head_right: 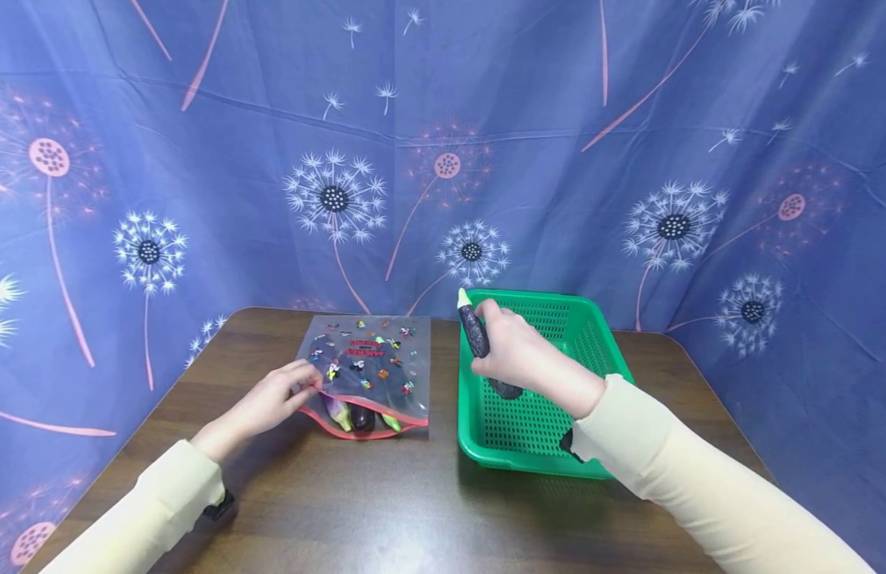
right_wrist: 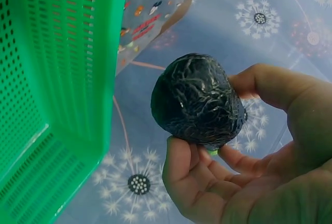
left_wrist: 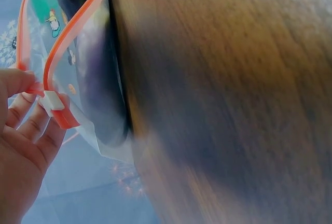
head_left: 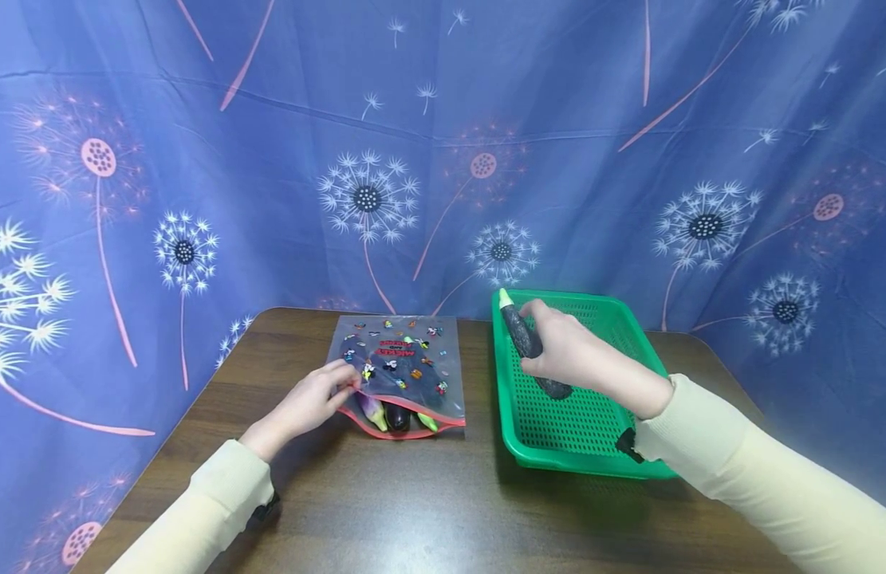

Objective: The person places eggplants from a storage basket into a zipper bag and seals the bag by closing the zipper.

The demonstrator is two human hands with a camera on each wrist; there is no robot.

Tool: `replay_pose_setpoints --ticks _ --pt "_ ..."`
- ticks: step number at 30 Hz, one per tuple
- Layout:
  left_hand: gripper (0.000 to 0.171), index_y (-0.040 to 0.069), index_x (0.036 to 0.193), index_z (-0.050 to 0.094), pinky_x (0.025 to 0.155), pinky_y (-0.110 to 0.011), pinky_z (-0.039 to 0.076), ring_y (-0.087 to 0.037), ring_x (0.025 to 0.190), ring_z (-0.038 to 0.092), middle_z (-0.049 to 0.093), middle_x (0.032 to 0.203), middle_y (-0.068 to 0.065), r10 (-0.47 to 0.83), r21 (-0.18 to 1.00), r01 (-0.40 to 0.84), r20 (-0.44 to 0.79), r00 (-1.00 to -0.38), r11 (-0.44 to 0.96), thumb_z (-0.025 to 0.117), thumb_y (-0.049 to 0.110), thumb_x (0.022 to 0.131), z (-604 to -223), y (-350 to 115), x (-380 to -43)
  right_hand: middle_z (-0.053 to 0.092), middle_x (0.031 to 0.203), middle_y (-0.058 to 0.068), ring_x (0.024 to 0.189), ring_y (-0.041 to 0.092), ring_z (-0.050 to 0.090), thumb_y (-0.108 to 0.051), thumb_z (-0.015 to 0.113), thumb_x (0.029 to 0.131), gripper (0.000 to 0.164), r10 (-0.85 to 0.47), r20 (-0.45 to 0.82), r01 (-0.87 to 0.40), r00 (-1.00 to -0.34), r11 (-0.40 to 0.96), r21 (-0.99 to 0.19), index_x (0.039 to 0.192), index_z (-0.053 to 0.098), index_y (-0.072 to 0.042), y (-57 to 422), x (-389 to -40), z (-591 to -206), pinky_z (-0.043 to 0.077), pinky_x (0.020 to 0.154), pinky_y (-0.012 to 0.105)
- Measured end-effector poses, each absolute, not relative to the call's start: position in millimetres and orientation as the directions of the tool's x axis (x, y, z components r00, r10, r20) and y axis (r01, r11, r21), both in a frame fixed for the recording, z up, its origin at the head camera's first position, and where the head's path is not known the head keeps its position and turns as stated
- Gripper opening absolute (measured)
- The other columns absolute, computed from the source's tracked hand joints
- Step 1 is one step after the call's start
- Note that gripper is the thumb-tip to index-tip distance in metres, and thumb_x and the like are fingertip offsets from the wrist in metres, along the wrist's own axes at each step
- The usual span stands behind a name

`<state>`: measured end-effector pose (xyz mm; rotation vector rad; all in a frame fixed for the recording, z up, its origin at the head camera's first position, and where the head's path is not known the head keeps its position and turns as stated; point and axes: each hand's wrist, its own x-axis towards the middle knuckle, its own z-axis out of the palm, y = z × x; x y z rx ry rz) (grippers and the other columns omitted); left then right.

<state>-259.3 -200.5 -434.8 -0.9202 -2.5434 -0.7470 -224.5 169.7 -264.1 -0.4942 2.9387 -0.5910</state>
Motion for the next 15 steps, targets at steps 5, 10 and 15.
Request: replay_pose_setpoints --ticks 5,10,15 --pt "0.017 0.016 0.087 0.060 0.069 -0.029 0.047 -0.008 0.078 0.052 0.055 0.087 0.008 0.483 0.362 0.655 0.461 -0.744 0.664 0.067 0.002 0.084 -435 -202 -259 0.058 0.093 0.011 0.069 0.017 0.058 -0.013 0.070 0.077 0.068 -0.354 -0.012 -0.317 -0.935 0.852 -0.418 0.133 0.033 -0.002 164 -221 -273 0.049 0.057 0.029" --pt "0.018 0.017 0.087 0.059 0.068 -0.029 0.046 -0.008 0.077 0.052 0.054 0.087 0.009 0.477 0.366 0.649 0.459 -0.749 0.667 0.067 0.002 0.084 -435 -203 -259 0.057 0.097 0.011 0.060 0.014 0.055 -0.015 0.072 0.077 0.067 -0.381 0.008 -0.346 -0.924 0.830 -0.437 0.133 0.035 -0.003 155 -215 -281 0.047 0.053 0.028" --pt "0.018 0.017 0.088 0.060 0.068 -0.029 0.046 -0.008 0.077 0.052 0.054 0.088 0.009 0.477 0.366 0.647 0.456 -0.752 0.669 0.067 0.002 0.084 -435 -204 -260 0.057 0.095 0.011 0.057 0.014 0.052 -0.012 0.073 0.077 0.066 -0.410 0.014 -0.368 -0.912 0.802 -0.470 0.131 0.037 -0.003 146 -208 -288 0.046 0.050 0.027"
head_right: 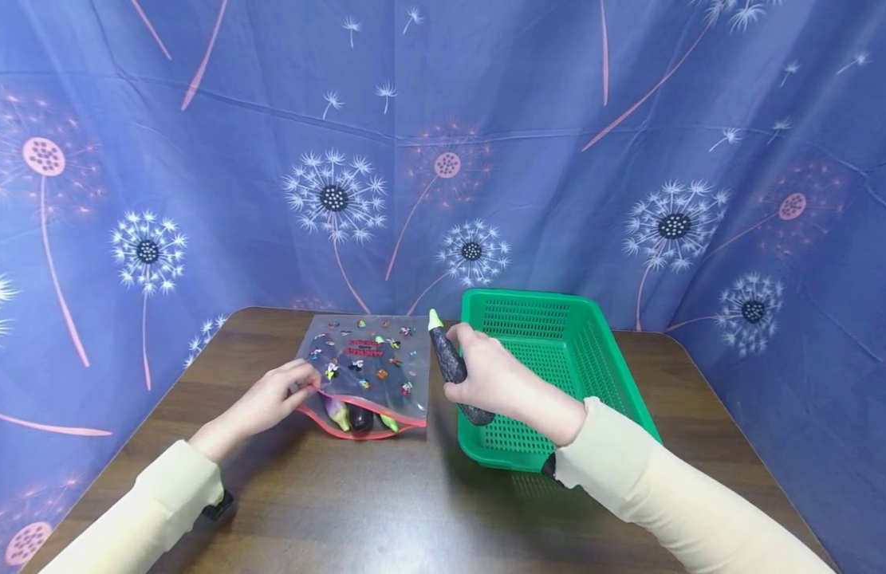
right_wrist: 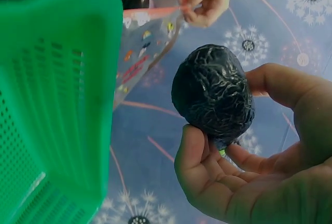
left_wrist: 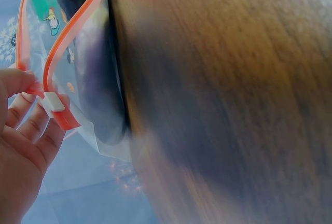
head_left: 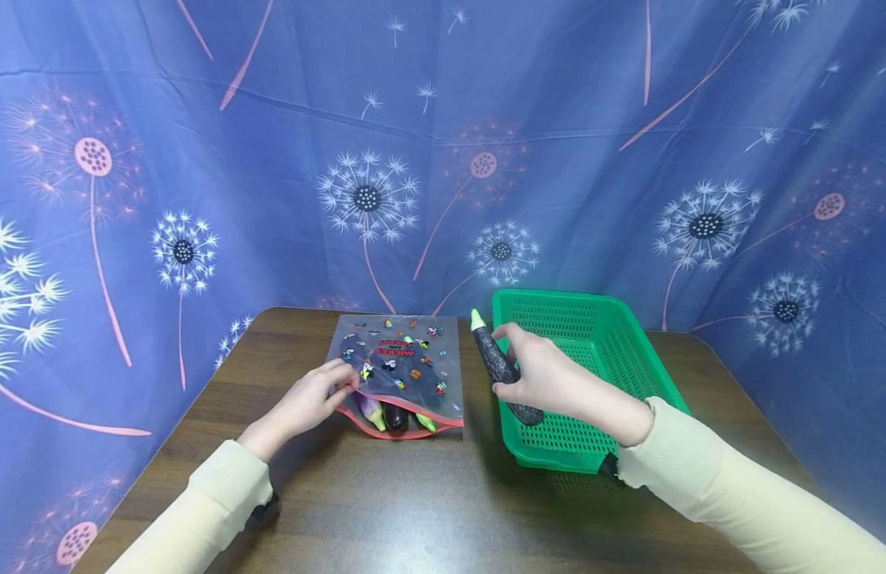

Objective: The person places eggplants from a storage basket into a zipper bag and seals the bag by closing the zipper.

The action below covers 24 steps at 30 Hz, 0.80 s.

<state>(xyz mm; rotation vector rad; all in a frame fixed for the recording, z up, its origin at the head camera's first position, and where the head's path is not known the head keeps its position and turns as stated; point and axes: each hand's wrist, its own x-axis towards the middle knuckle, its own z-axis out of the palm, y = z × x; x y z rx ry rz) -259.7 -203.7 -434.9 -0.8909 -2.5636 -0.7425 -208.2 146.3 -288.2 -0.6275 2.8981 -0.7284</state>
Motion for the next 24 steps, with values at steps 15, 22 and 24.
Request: replay_pose_setpoints --ticks 15,22,24 --pt "0.017 0.017 0.088 0.059 0.069 -0.030 0.046 -0.008 0.079 0.052 0.055 0.089 0.009 0.472 0.378 0.634 0.440 -0.764 0.675 0.065 0.001 0.085 -437 -205 -259 0.058 0.084 0.003 0.064 0.010 0.057 -0.012 0.074 0.074 0.058 -0.492 0.009 -0.410 -0.870 0.715 -0.566 0.124 0.045 -0.004 125 -189 -318 0.050 0.054 0.024" --pt "0.018 0.018 0.088 0.060 0.069 -0.030 0.046 -0.007 0.079 0.052 0.055 0.089 0.010 0.471 0.375 0.635 0.443 -0.763 0.676 0.066 0.001 0.085 -437 -206 -259 0.058 0.086 0.004 0.066 0.010 0.058 -0.014 0.075 0.076 0.059 -0.539 -0.012 -0.431 -0.842 0.687 -0.585 0.126 0.045 -0.002 119 -181 -329 0.051 0.056 0.022" --pt "0.018 0.018 0.088 0.059 0.069 -0.030 0.046 -0.008 0.078 0.052 0.054 0.088 0.010 0.472 0.373 0.636 0.444 -0.762 0.676 0.066 0.001 0.084 -437 -206 -258 0.058 0.087 0.004 0.067 0.009 0.059 -0.013 0.074 0.076 0.059 -0.559 -0.010 -0.446 -0.829 0.672 -0.592 0.126 0.045 -0.002 116 -178 -333 0.051 0.056 0.021"
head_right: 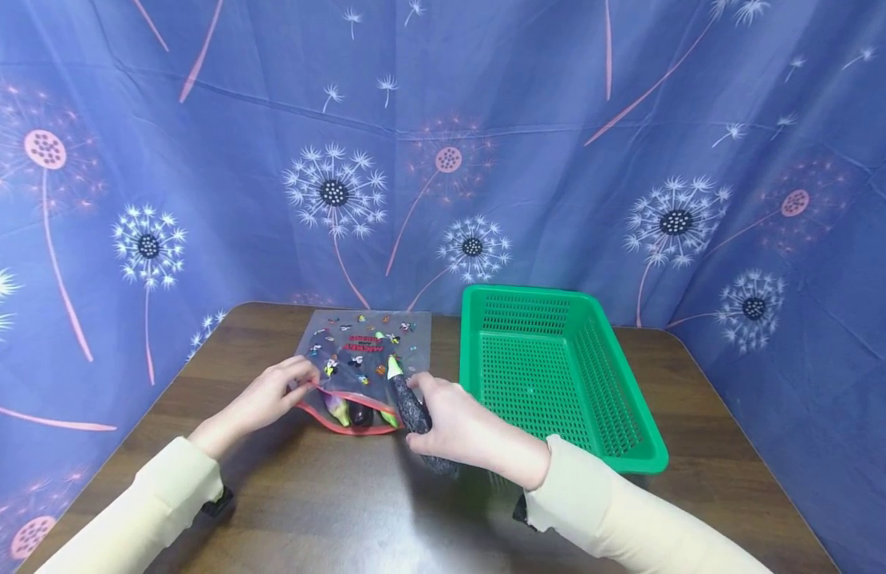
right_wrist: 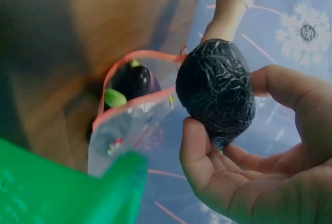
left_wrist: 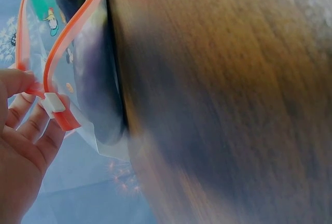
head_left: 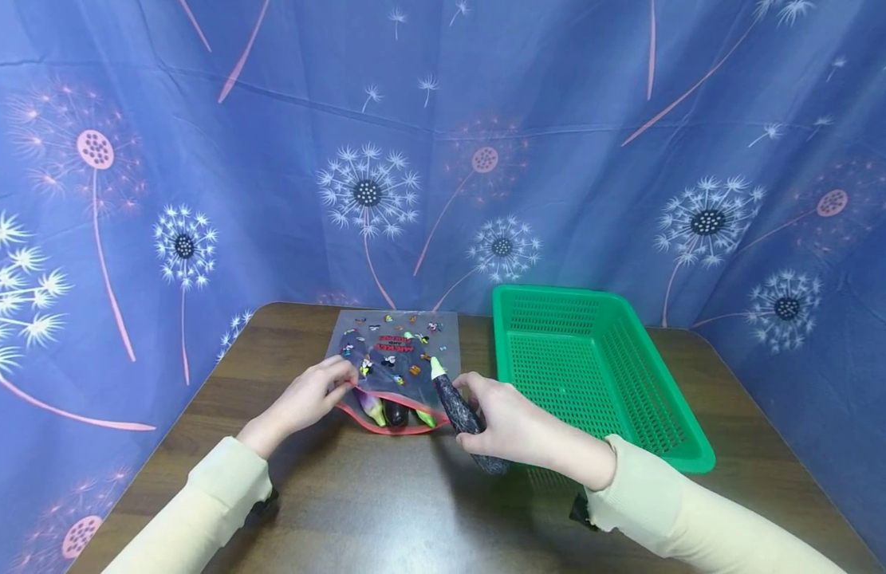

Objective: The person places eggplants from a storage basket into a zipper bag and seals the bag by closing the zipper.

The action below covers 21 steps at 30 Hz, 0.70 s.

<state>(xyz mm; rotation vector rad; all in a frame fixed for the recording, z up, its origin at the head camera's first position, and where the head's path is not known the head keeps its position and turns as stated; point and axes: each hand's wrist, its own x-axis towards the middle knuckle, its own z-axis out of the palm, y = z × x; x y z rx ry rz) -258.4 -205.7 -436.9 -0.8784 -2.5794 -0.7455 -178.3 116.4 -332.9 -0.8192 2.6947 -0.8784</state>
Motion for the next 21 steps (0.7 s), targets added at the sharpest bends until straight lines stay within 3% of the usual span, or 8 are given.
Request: replay_pose_setpoints --ticks 8,17,21 --pt "0.019 0.018 0.088 0.059 0.069 -0.030 0.046 -0.008 0.079 0.051 0.054 0.088 0.009 0.470 0.367 0.636 0.447 -0.761 0.679 0.066 0.001 0.085 -435 -204 -256 0.061 0.091 0.006 0.071 0.006 0.058 -0.014 0.074 0.076 0.058 -0.612 -0.024 -0.476 -0.790 0.638 -0.605 0.125 0.046 -0.002 109 -170 -353 0.049 0.056 0.016" --pt "0.018 0.018 0.088 0.059 0.069 -0.030 0.046 -0.009 0.079 0.051 0.054 0.089 0.009 0.470 0.367 0.632 0.441 -0.764 0.682 0.065 0.001 0.085 -434 -203 -256 0.061 0.097 0.006 0.080 0.009 0.058 -0.013 0.075 0.073 0.057 -0.626 0.012 -0.519 -0.780 0.636 -0.571 0.122 0.049 -0.002 103 -166 -373 0.049 0.063 0.019" --pt "0.018 0.017 0.088 0.059 0.070 -0.031 0.046 -0.009 0.079 0.052 0.055 0.089 0.009 0.470 0.366 0.632 0.442 -0.764 0.683 0.066 0.001 0.085 -434 -203 -256 0.060 0.094 0.003 0.079 0.008 0.057 -0.016 0.076 0.074 0.057 -0.614 -0.030 -0.491 -0.789 0.658 -0.571 0.123 0.049 -0.005 101 -166 -379 0.048 0.062 0.019"
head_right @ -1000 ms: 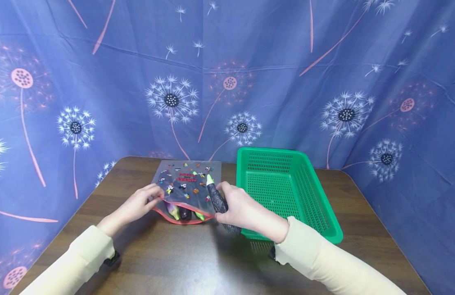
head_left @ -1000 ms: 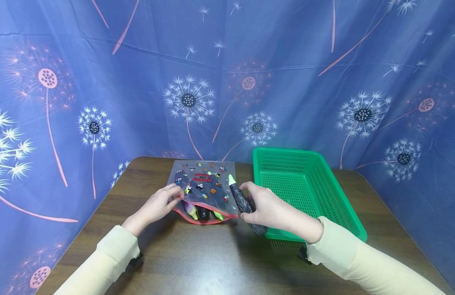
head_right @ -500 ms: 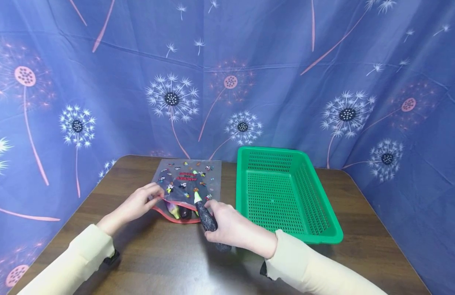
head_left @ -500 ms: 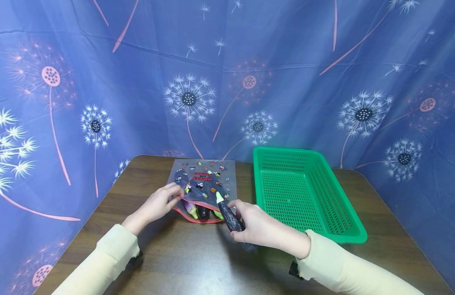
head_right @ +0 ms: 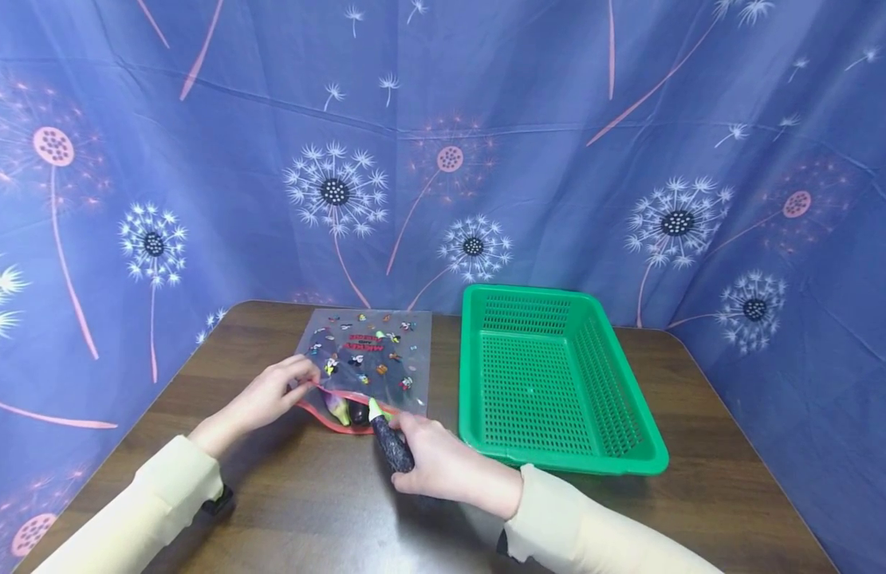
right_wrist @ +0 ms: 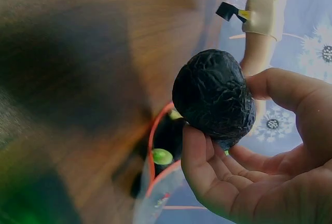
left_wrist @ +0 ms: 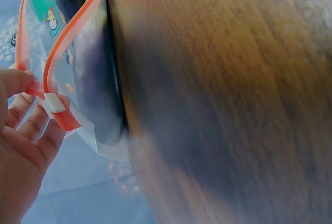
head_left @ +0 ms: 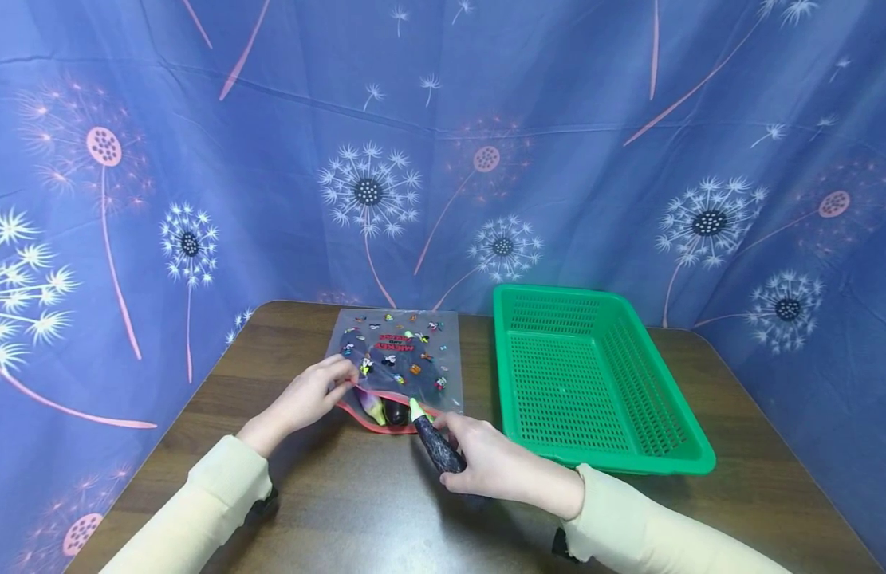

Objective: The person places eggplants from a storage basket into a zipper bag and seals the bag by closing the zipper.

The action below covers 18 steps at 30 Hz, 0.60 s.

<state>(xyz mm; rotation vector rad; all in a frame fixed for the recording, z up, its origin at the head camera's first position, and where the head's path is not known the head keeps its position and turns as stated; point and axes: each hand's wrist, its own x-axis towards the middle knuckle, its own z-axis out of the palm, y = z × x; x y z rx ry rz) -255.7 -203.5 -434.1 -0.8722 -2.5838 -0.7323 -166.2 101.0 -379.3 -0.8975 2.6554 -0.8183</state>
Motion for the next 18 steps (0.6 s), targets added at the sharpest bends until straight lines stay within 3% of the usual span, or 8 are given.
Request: replay_pose_setpoints --ticks 18 --pt "0.018 0.017 0.088 0.060 0.069 -0.029 0.046 -0.007 0.079 0.052 0.055 0.089 0.009 0.468 0.375 0.638 0.451 -0.760 0.673 0.065 0.000 0.084 -435 -204 -255 0.061 0.099 0.000 0.081 0.007 0.056 -0.017 0.077 0.072 0.058 -0.581 0.014 -0.506 -0.814 0.696 -0.509 0.121 0.048 -0.008 93 -173 -412 0.049 0.067 0.022"
